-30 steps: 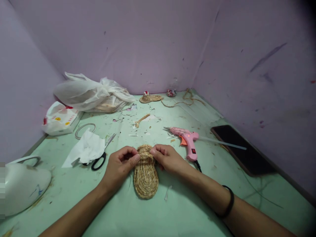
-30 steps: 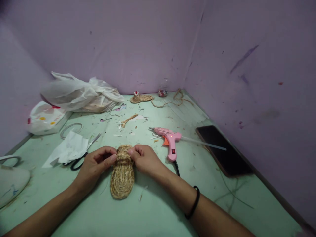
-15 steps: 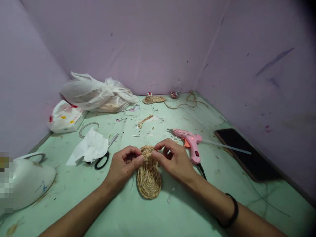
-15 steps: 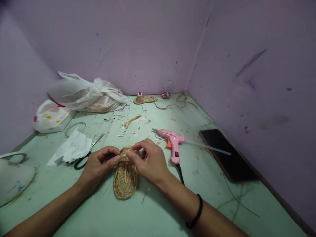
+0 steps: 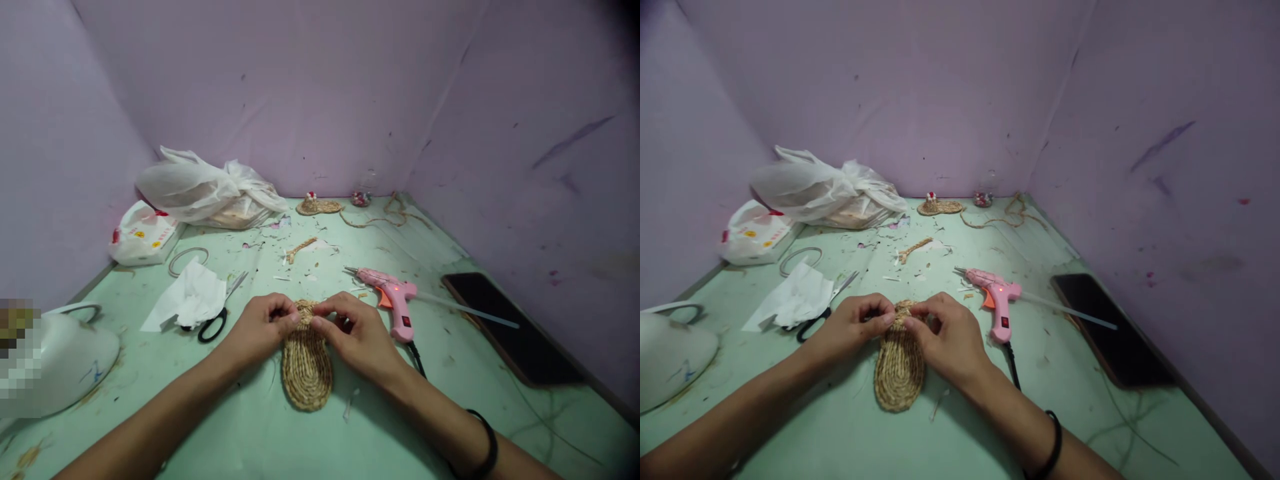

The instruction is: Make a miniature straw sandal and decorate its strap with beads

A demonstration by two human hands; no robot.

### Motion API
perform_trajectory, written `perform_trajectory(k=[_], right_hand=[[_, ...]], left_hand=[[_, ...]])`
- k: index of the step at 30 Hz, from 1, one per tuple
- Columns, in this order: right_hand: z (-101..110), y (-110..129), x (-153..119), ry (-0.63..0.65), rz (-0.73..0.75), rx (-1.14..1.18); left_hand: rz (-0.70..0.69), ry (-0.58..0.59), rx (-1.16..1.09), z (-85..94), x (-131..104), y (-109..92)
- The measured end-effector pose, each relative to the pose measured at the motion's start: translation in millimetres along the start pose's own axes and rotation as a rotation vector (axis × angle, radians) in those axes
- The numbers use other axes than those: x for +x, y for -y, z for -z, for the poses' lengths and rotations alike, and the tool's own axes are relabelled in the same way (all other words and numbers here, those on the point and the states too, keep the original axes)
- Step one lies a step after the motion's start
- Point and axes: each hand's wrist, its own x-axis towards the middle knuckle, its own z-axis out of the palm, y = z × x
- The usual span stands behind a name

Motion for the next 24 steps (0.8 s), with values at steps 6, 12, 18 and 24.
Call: perform_trajectory(k=[6, 12, 18, 24], right_hand=[[0.4, -1.9, -1.1, 0.022, 0.051, -0.082], [-0.9, -4.2, -2.5, -0.018, 0.080, -0.049], [18.1, -2.4, 3.4, -0.076, -0.020, 0.160], [33.6, -2.6, 5.7, -0.275, -0.112, 0.194]], left_hand=[[0.028, -0.067, -0.123, -8.1, -3.1, 3.6], [-0.055, -0.140, -0.099, -8.4, -7.5, 6.1], [-0.025, -0.284, -0.058, -1.2, -12.8, 9.3], [0.046, -0.328, -0.318, 6.9, -14.1, 10.5]])
